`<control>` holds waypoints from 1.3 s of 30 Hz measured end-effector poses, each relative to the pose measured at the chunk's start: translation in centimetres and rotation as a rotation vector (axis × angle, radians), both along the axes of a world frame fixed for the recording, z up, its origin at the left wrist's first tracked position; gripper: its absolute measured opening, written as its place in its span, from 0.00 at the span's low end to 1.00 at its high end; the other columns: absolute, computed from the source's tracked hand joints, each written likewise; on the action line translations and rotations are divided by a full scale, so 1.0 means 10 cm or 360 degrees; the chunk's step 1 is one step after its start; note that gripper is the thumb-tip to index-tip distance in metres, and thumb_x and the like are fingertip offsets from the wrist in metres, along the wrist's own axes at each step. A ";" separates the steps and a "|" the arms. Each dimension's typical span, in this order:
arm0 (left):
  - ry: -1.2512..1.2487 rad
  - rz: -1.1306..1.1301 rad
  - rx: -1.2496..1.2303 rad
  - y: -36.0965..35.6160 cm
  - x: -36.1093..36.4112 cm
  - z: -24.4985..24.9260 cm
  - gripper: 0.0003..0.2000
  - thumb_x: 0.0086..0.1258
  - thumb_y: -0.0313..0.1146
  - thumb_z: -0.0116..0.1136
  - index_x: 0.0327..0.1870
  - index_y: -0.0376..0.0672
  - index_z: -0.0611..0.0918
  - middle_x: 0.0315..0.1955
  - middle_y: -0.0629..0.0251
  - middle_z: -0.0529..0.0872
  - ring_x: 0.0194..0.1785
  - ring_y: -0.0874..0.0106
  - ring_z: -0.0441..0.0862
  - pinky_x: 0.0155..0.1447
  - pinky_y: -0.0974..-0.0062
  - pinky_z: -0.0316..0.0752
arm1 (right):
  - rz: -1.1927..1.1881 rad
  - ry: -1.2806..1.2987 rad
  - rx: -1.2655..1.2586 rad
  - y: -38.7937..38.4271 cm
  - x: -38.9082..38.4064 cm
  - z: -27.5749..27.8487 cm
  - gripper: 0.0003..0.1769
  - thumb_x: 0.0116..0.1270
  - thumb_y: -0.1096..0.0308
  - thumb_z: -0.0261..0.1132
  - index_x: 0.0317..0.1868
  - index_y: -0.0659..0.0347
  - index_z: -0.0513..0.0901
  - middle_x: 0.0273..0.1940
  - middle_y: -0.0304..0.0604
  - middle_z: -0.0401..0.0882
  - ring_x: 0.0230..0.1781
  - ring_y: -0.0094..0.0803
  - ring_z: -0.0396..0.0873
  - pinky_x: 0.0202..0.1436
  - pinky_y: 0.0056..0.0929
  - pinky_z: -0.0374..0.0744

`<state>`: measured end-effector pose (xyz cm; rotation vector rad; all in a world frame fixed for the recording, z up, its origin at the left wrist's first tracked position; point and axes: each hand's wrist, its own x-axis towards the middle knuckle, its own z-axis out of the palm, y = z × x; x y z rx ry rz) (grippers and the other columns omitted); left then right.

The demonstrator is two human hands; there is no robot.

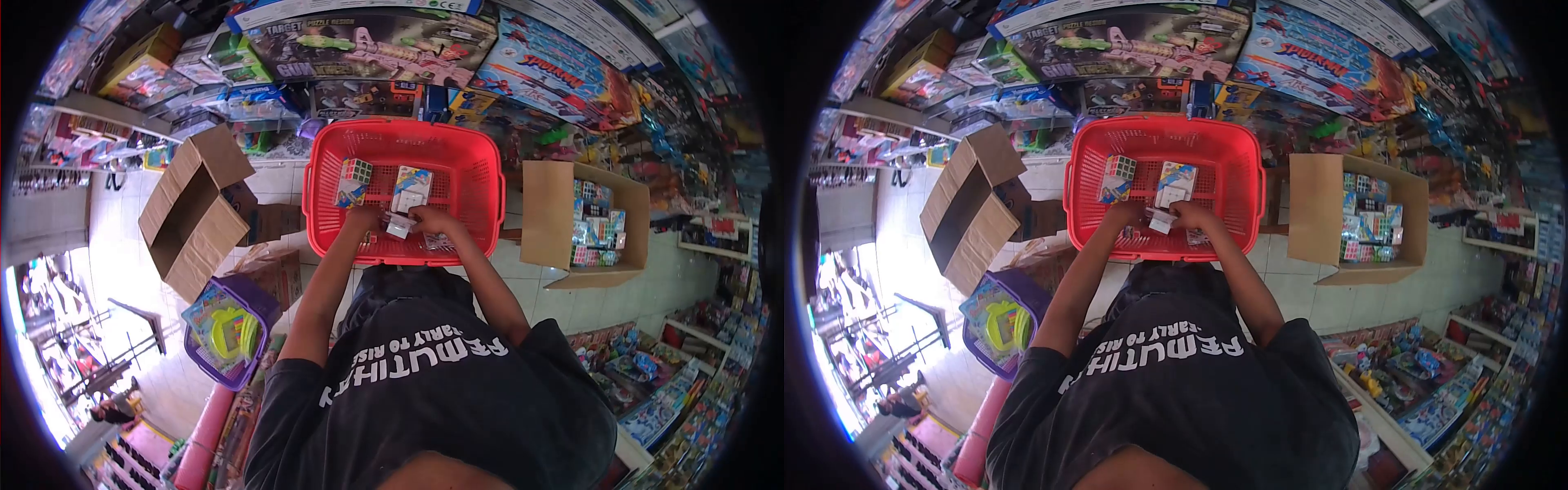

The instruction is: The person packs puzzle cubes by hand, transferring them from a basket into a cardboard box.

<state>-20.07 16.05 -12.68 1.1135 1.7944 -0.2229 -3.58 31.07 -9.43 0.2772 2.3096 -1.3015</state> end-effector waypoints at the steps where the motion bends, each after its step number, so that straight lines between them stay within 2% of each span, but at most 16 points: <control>1: 0.0006 -0.0029 0.0012 -0.03 -0.06 -0.25 0.31 0.35 0.45 0.74 0.47 0.48 0.82 0.48 0.56 0.81 0.53 0.61 0.79 0.49 0.55 0.77 | -0.0092 -0.0081 -0.0081 0.00 0.00 0.02 0.17 0.51 0.65 0.70 0.38 0.63 0.75 0.34 0.46 0.79 0.35 0.33 0.76 0.39 0.32 0.73; 3: -0.0084 -0.0256 0.0107 -0.06 -0.17 -0.93 0.35 0.33 0.48 0.74 0.49 0.46 0.80 0.47 0.54 0.82 0.52 0.63 0.80 0.50 0.55 0.76 | -0.0216 -0.0148 -0.0148 0.02 0.00 0.03 0.16 0.52 0.68 0.69 0.39 0.63 0.75 0.34 0.47 0.79 0.36 0.32 0.76 0.39 0.32 0.73; 4: -0.0083 -0.0285 0.0119 -0.02 -0.14 -0.65 0.35 0.33 0.48 0.74 0.49 0.46 0.80 0.47 0.54 0.82 0.52 0.63 0.80 0.50 0.55 0.76 | -0.0242 -0.0113 -0.0205 0.02 0.02 -0.04 0.15 0.53 0.69 0.68 0.40 0.63 0.74 0.35 0.46 0.79 0.36 0.31 0.76 0.39 0.31 0.73; 6: 0.0137 -0.0065 0.0027 -0.01 -0.12 -0.06 0.36 0.33 0.51 0.74 0.48 0.43 0.81 0.47 0.53 0.82 0.52 0.61 0.79 0.51 0.57 0.76 | -0.0285 -0.0069 -0.0250 0.06 0.04 -0.10 0.14 0.55 0.71 0.67 0.41 0.63 0.74 0.35 0.46 0.80 0.36 0.31 0.76 0.39 0.30 0.74; 10: 0.0123 -0.0164 -0.0116 0.01 -0.18 0.37 0.37 0.36 0.52 0.73 0.50 0.42 0.79 0.49 0.53 0.80 0.53 0.61 0.78 0.53 0.58 0.75 | -0.0451 0.0029 -0.0292 0.08 0.03 0.27 0.13 0.58 0.72 0.65 0.42 0.64 0.73 0.35 0.43 0.79 0.35 0.26 0.75 0.38 0.28 0.73; 12: 0.0221 0.0057 0.0339 -0.11 -0.17 0.54 0.38 0.39 0.53 0.71 0.53 0.40 0.76 0.51 0.52 0.77 0.54 0.58 0.76 0.54 0.58 0.73 | -0.0480 0.0102 -0.0215 0.07 0.04 0.47 0.13 0.59 0.71 0.64 0.42 0.64 0.73 0.35 0.41 0.79 0.34 0.24 0.74 0.37 0.27 0.73; 14: 0.0199 0.0185 0.0529 -0.21 -0.14 0.94 0.37 0.41 0.52 0.71 0.53 0.40 0.76 0.53 0.52 0.75 0.54 0.56 0.76 0.55 0.58 0.73 | -0.0759 0.0399 -0.0462 0.05 0.07 0.57 0.10 0.62 0.71 0.62 0.42 0.64 0.73 0.35 0.37 0.77 0.35 0.20 0.73 0.37 0.23 0.71; 16: 0.0184 0.0316 0.0721 -0.33 -0.13 1.33 0.37 0.42 0.51 0.71 0.53 0.39 0.75 0.54 0.52 0.73 0.55 0.54 0.75 0.55 0.58 0.72 | -0.0957 0.0603 -0.0497 0.01 0.09 0.61 0.11 0.63 0.70 0.61 0.44 0.64 0.73 0.34 0.37 0.76 0.35 0.20 0.72 0.36 0.22 0.71; 18: -0.0152 0.0634 0.1187 -0.45 -0.12 1.60 0.33 0.47 0.49 0.69 0.53 0.37 0.75 0.57 0.51 0.70 0.59 0.52 0.70 0.61 0.60 0.67 | -0.1148 0.0815 -0.0532 -0.05 0.09 0.75 0.13 0.64 0.68 0.61 0.45 0.64 0.73 0.34 0.36 0.75 0.35 0.21 0.72 0.35 0.22 0.71; 19: -0.0149 0.0623 0.1191 -0.49 -0.13 1.64 0.33 0.47 0.49 0.69 0.53 0.37 0.75 0.57 0.51 0.70 0.59 0.52 0.70 0.61 0.60 0.67 | -0.1270 0.0850 -0.0615 -0.10 0.09 0.96 0.11 0.65 0.68 0.60 0.45 0.64 0.73 0.35 0.35 0.74 0.36 0.20 0.71 0.37 0.21 0.70; 21: -0.0614 0.0707 0.1428 -0.54 -0.12 1.71 0.29 0.54 0.45 0.65 0.54 0.37 0.75 0.61 0.53 0.66 0.65 0.56 0.64 0.65 0.64 0.61 | -0.1405 0.0887 -0.0693 -0.15 0.10 1.14 0.10 0.67 0.67 0.59 0.45 0.63 0.73 0.37 0.34 0.74 0.37 0.19 0.71 0.38 0.20 0.70; 22: -0.0622 0.0693 0.1428 -0.53 -0.09 1.73 0.29 0.54 0.45 0.65 0.54 0.37 0.75 0.61 0.53 0.66 0.65 0.56 0.64 0.65 0.64 0.61 | -0.1484 0.0910 -0.0792 -0.17 0.10 1.17 0.10 0.67 0.67 0.58 0.46 0.62 0.74 0.36 0.33 0.74 0.37 0.18 0.71 0.40 0.19 0.70; 24: -0.1321 0.1014 0.1518 -0.47 0.03 1.79 0.25 0.58 0.41 0.63 0.54 0.36 0.75 0.63 0.56 0.64 0.68 0.61 0.59 0.67 0.68 0.57 | -0.1579 0.0935 -0.0884 -0.22 0.11 1.27 0.10 0.68 0.67 0.58 0.46 0.61 0.74 0.36 0.32 0.74 0.38 0.17 0.70 0.41 0.19 0.70; 25: -0.1453 0.0984 0.1540 -0.41 0.10 1.83 0.23 0.59 0.39 0.62 0.54 0.37 0.75 0.62 0.58 0.64 0.65 0.65 0.62 0.65 0.69 0.59 | -0.1531 0.0931 -0.0893 -0.22 0.12 1.34 0.10 0.68 0.67 0.58 0.46 0.62 0.74 0.37 0.32 0.74 0.38 0.16 0.70 0.41 0.19 0.70; 32: -0.1958 0.0965 0.1235 -0.12 0.45 1.80 0.23 0.59 0.39 0.61 0.53 0.35 0.74 0.49 0.63 0.75 0.53 0.73 0.72 0.58 0.75 0.64 | -0.1629 0.1064 -0.1054 -0.26 0.35 1.68 0.12 0.67 0.67 0.59 0.47 0.64 0.74 0.37 0.33 0.75 0.37 0.15 0.71 0.39 0.17 0.70; 39: -0.2198 0.1026 0.1258 0.21 1.05 1.89 0.26 0.63 0.43 0.58 0.55 0.32 0.71 0.47 0.62 0.77 0.52 0.74 0.73 0.58 0.76 0.65 | -0.1698 0.1013 -0.0780 -0.06 1.02 1.78 0.13 0.66 0.69 0.60 0.49 0.64 0.73 0.42 0.37 0.75 0.41 0.18 0.73 0.43 0.19 0.72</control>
